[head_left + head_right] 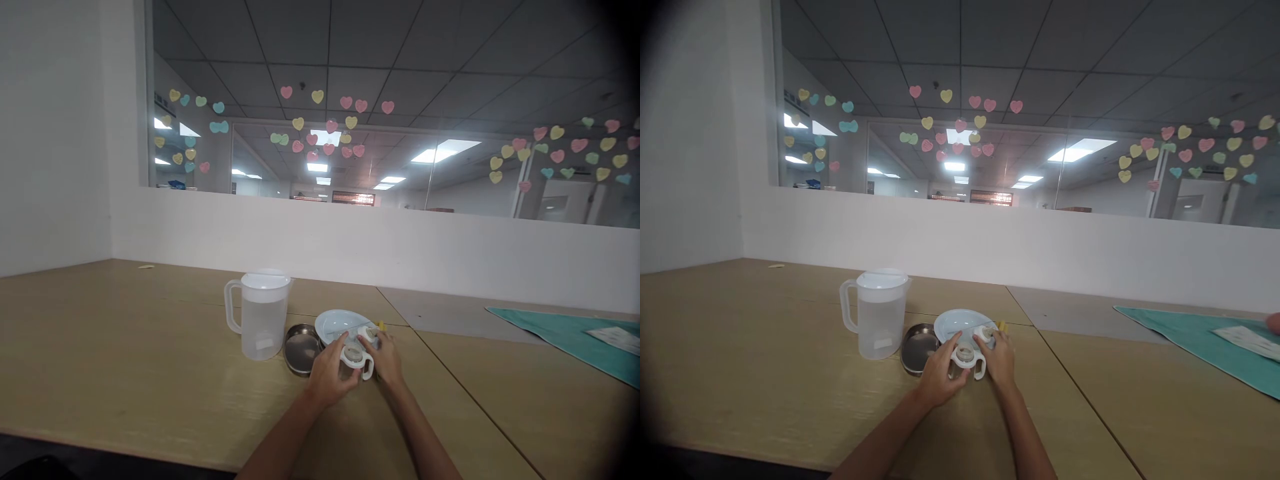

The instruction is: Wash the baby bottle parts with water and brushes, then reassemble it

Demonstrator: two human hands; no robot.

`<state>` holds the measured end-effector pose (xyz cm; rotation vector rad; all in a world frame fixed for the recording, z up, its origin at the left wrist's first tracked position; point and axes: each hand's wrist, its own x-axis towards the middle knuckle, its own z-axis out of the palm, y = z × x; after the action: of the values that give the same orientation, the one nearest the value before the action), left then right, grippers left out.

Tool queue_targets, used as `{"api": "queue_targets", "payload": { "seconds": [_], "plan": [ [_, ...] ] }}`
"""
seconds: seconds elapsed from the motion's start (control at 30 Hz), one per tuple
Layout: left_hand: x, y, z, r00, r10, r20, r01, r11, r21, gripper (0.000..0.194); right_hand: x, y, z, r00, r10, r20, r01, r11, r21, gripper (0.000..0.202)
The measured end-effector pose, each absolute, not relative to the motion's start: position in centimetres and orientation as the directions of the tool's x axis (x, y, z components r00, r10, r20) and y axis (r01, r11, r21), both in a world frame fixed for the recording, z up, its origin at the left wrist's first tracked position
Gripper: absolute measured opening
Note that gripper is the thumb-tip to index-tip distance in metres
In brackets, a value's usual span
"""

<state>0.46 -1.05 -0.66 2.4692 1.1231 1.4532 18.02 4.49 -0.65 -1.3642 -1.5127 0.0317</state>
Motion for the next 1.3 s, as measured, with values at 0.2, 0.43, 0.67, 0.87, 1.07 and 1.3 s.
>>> {"api": "queue_targets", "payload": {
  "seconds": [0.2,0.43,0.67,0.87,1.07,1.3],
  "plan": [
    [0.4,-1.0,-0.7,0.296,0.620,0.727,0.563,-0.728,0.391,0.070,18.3,4.9,-0.9,0.327,0.764,0.556,0.538,0.333,-0.775,0.048],
    [0.4,-1.0,-0.6,0.303,0.608,0.734,0.564,-0.735,0.376,0.069,18.4,4.7,-0.8,0.383,0.725,0.573,0.299,0.490,-0.819,0.056],
    [0.4,-1.1,-0.6,0.308,0.604,0.736,0.566,-0.737,0.368,0.068,18.4,4.3,-0.8,0.412,0.666,0.622,0.411,0.473,-0.779,0.041],
    [0.4,-1.2,-0.5,0.311,0.600,0.737,0.561,-0.742,0.368,0.067,18.6,4.3,-1.1,0.388,0.677,0.626,0.541,0.382,-0.749,0.040],
    [0.4,-1.1,-0.6,0.301,0.603,0.739,0.558,-0.739,0.376,0.069,18.4,4.1,-1.1,0.189,0.583,0.790,0.688,0.495,-0.530,0.035],
    [0.4,-1.1,-0.7,0.265,0.608,0.748,0.553,-0.731,0.398,0.074,18.3,4.3,-1.2,0.033,0.563,0.826,0.832,0.443,-0.335,0.050]
  ]
}}
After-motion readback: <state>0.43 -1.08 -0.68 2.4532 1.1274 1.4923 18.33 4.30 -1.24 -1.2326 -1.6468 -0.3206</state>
